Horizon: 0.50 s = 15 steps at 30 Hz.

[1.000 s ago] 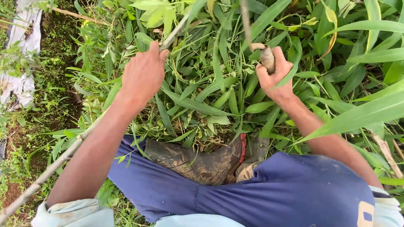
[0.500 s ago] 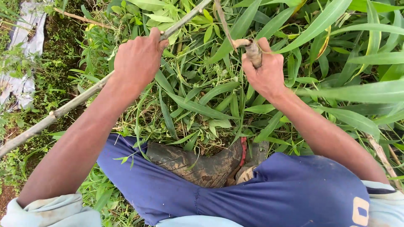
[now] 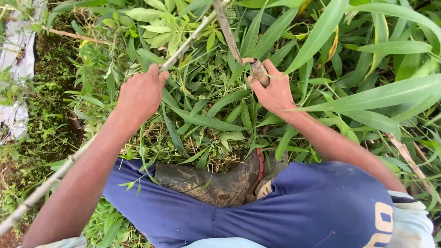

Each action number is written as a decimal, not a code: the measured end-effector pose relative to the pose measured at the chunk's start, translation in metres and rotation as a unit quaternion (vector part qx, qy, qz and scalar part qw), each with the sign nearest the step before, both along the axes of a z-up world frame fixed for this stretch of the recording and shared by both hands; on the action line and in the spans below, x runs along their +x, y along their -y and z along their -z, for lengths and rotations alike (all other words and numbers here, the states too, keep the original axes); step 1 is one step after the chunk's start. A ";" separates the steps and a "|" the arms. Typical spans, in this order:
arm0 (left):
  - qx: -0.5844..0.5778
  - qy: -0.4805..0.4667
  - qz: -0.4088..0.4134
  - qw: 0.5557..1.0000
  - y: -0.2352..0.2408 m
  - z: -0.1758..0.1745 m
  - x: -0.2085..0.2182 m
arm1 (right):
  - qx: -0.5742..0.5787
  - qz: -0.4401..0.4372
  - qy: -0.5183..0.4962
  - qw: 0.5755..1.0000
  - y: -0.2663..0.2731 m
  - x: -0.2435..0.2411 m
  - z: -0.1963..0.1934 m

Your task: Preparing cassava cuttings by chopping long stems into shorter pieces using a machete in a field.

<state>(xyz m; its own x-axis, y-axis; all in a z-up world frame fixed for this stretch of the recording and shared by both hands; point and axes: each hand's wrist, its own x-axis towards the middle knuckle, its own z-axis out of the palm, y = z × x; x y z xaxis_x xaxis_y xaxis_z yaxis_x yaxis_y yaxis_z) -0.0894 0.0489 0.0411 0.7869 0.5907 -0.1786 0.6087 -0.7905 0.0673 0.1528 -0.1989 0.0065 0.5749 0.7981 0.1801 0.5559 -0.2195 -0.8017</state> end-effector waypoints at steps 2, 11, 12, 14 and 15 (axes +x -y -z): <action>-0.051 -0.004 -0.002 0.999 0.009 0.028 0.000 | 0.052 0.071 -0.022 0.996 0.008 -0.004 -0.004; -0.034 0.010 0.078 0.996 0.031 0.057 0.029 | 0.312 0.131 -0.016 0.941 0.088 0.072 0.007; -0.035 0.009 0.084 0.996 0.036 0.046 0.038 | 0.312 0.137 -0.015 0.940 0.093 0.081 -0.005; 0.050 -0.077 0.060 0.994 0.045 0.026 0.053 | 0.294 0.173 0.068 0.937 0.102 0.100 -0.030; 0.050 -0.080 0.064 0.994 0.047 0.026 0.064 | 0.293 0.177 0.067 0.937 0.111 0.116 -0.025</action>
<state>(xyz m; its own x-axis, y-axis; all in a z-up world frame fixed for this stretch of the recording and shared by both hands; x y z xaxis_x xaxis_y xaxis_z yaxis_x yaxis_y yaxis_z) -0.0258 0.0022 0.0150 0.8233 0.5085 -0.2523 0.4993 -0.8601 -0.1044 0.2690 -0.3104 0.0319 0.7261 0.3019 0.6178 0.6359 0.0472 -0.7703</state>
